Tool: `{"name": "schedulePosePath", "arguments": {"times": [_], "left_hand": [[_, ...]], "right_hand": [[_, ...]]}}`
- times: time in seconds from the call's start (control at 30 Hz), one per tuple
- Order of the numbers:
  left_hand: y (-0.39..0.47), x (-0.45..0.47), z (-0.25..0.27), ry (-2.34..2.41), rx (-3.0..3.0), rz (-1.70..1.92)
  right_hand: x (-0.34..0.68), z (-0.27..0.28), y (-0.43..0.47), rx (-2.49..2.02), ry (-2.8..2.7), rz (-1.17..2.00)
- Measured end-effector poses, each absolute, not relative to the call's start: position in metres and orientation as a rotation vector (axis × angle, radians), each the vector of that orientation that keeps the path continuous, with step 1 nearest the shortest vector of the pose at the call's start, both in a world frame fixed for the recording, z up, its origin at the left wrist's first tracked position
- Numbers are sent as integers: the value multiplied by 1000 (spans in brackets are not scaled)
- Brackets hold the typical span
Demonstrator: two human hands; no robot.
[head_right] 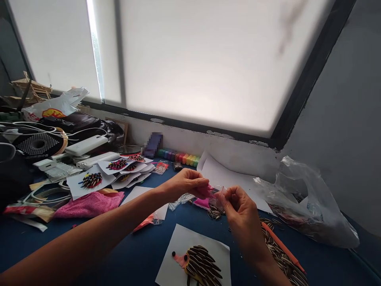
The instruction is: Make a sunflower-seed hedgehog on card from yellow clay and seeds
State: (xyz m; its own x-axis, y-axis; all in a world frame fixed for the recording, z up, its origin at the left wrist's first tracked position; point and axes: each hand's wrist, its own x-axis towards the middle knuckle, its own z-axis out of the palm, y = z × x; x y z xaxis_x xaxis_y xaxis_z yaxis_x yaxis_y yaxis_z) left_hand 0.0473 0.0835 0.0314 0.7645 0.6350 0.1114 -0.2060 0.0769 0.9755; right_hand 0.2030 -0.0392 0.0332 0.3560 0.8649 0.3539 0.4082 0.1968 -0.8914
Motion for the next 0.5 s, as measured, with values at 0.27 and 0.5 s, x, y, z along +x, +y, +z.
{"name": "schedulePosePath", "arguments": {"times": [0.27,0.5], "left_hand": [[81,47,32,332,1332,684],[77,47,32,310,1339,687]], "right_hand": [[204,35,-38,-1455,-1192,485],[202,30,-36,-1430,-1184,646]]}}
